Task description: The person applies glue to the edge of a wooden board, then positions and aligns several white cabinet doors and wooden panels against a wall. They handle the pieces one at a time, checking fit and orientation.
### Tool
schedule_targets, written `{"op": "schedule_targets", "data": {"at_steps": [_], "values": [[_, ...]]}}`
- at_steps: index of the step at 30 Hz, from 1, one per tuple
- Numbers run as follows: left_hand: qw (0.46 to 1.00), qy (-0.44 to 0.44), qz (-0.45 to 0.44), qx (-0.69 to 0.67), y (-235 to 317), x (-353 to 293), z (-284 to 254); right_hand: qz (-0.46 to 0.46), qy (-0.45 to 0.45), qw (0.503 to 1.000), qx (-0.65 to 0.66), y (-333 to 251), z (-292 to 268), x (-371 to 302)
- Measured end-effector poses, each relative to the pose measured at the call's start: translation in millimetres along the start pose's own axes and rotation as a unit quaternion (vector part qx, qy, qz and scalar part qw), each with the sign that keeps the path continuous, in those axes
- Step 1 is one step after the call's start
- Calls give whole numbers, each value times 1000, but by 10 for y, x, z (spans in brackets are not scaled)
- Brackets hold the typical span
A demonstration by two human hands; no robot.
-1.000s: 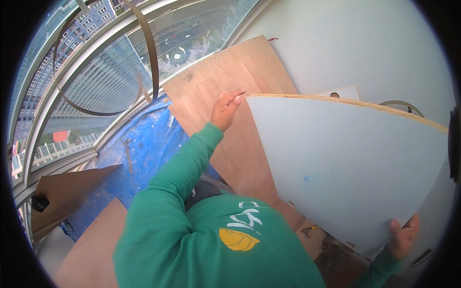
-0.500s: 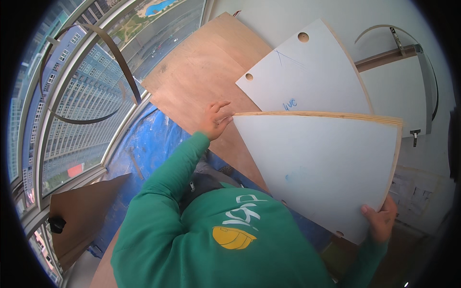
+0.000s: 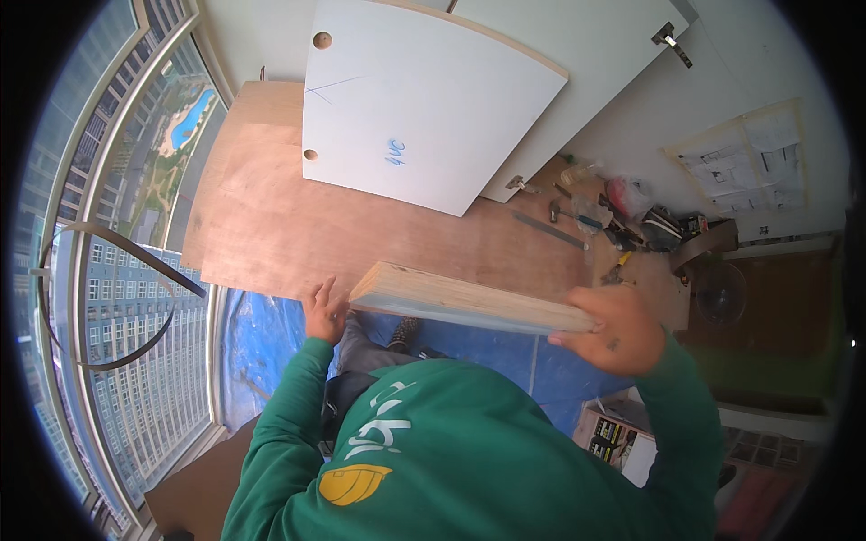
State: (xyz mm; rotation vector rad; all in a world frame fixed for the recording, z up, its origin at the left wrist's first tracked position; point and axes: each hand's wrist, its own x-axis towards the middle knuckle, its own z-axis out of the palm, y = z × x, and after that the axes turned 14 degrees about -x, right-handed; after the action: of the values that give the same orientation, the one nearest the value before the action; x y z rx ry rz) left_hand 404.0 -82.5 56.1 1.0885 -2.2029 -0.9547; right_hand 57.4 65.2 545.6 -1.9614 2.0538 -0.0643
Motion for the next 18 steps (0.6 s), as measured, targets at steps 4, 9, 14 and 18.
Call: {"op": "schedule_targets", "data": {"at_steps": [4, 9, 14, 18], "values": [[999, -17, -30, 3, 11, -86, 128, 13, -26, 1000, -7, 149, 34, -23], [998, -25, -40, -32, 180, 103, 160, 45, -34, 998, 5, 393, -29, 142], [999, -31, -35, -24, 134, 311, 295, 106, -84, 988, 79, 579, -76, 445], [999, -33, -31, -1, 22, 426, 385, 97, -92, 989, 71, 737, 6, 636]]}}
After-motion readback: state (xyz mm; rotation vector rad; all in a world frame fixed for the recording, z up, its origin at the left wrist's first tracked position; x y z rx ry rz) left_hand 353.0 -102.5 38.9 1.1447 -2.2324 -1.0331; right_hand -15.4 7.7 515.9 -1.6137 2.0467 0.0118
